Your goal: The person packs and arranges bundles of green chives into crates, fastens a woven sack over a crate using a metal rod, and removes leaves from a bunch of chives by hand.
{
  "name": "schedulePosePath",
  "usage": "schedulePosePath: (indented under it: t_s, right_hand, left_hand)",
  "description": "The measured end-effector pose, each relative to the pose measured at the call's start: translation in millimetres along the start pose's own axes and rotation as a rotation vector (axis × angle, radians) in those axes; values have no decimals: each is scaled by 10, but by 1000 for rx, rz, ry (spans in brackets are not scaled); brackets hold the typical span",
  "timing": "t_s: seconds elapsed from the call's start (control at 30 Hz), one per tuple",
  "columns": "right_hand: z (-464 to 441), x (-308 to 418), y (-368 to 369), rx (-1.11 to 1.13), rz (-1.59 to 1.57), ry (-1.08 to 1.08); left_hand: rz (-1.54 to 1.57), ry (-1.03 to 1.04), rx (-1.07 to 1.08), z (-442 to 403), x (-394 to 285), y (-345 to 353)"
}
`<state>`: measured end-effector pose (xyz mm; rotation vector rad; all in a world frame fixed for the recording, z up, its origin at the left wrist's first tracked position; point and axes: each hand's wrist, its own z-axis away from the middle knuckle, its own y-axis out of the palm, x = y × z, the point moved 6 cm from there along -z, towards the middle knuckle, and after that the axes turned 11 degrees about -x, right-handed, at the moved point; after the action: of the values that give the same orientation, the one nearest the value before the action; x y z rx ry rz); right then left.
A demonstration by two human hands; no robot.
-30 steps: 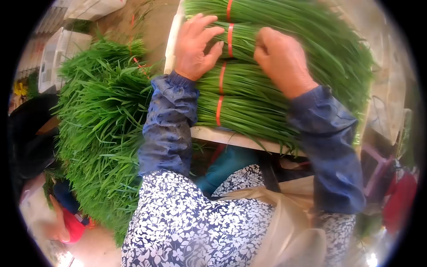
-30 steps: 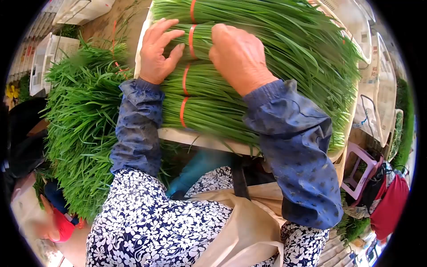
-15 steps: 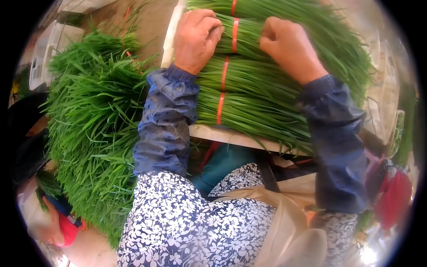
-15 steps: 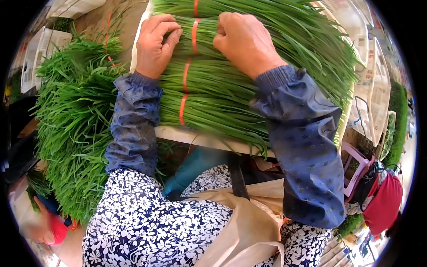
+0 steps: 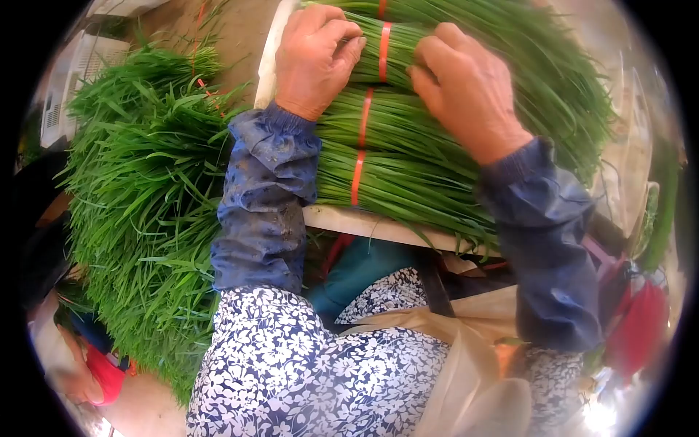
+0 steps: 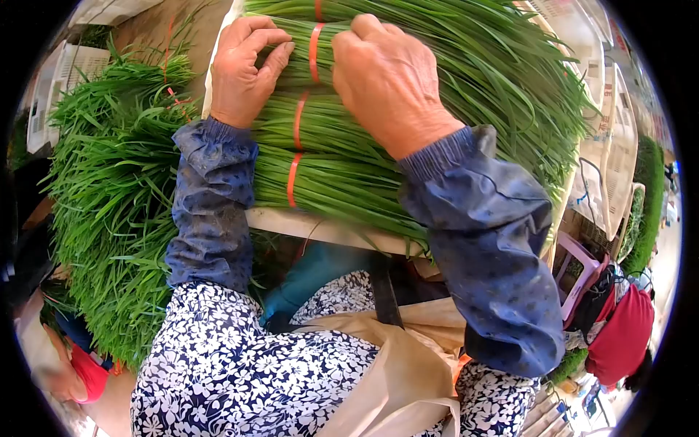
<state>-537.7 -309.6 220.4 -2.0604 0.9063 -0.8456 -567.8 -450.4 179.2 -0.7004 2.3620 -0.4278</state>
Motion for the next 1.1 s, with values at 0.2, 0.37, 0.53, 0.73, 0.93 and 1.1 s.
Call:
schedulePosePath:
  t_s: [0.2, 0.37, 0.53, 0.73, 0.93, 1.1]
  right_hand:
    - [26, -174, 246, 119, 92, 201]
    - [-48, -228, 282, 182, 73, 188]
    - [-124, -88, 250, 95, 63, 114]
    - [-211, -79, 287, 167, 89, 116]
    - [-289, -123, 387, 296, 93, 51]
    - [-387, -330, 482, 506, -333, 378]
  left_hand:
    - [26, -60, 30, 21, 43, -4]
    - [49, -46, 46, 15, 44, -13]
    - [49, -39, 43, -1, 45, -13]
    - [69, -50, 24, -8, 20, -22]
    - [84, -87, -5, 3, 71, -54]
    - [35, -74, -30, 71, 199, -12]
